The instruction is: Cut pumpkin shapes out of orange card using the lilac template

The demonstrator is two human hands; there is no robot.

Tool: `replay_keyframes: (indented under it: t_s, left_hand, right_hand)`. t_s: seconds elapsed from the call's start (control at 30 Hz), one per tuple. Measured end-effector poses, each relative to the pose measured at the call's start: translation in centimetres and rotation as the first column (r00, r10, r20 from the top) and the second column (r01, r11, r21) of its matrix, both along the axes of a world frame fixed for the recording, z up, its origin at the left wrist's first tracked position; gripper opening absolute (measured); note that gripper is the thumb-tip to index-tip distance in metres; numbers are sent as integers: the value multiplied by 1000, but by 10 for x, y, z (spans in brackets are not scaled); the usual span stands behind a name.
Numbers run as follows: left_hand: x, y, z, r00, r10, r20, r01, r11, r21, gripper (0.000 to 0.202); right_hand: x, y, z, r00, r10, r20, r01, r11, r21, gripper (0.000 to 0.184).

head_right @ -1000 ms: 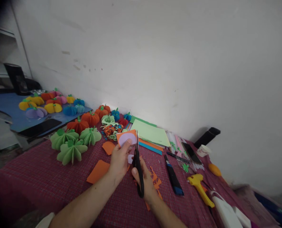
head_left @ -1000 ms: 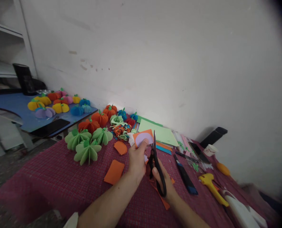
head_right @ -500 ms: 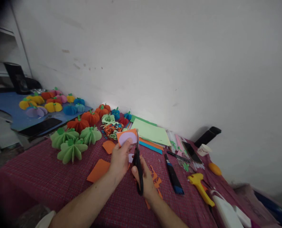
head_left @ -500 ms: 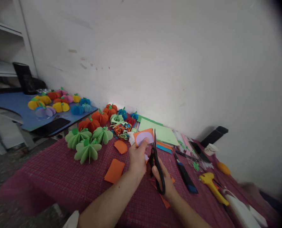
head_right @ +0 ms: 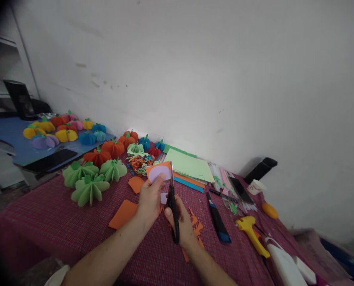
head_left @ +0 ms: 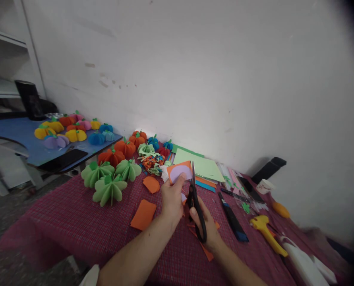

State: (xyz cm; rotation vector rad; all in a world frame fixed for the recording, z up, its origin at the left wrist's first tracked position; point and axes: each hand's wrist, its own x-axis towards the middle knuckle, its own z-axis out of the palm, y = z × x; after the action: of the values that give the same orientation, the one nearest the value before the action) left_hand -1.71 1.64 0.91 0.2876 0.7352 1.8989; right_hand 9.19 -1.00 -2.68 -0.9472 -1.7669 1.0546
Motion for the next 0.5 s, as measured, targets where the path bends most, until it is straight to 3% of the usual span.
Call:
replay_keyframes:
  t_s: [0.5]
  left_hand:
    - [0,-2,1,1000,2,3,-2,1000,21,36]
  right_hand:
    - [0,-2,-1,998,-46,-44,46,999,0,39]
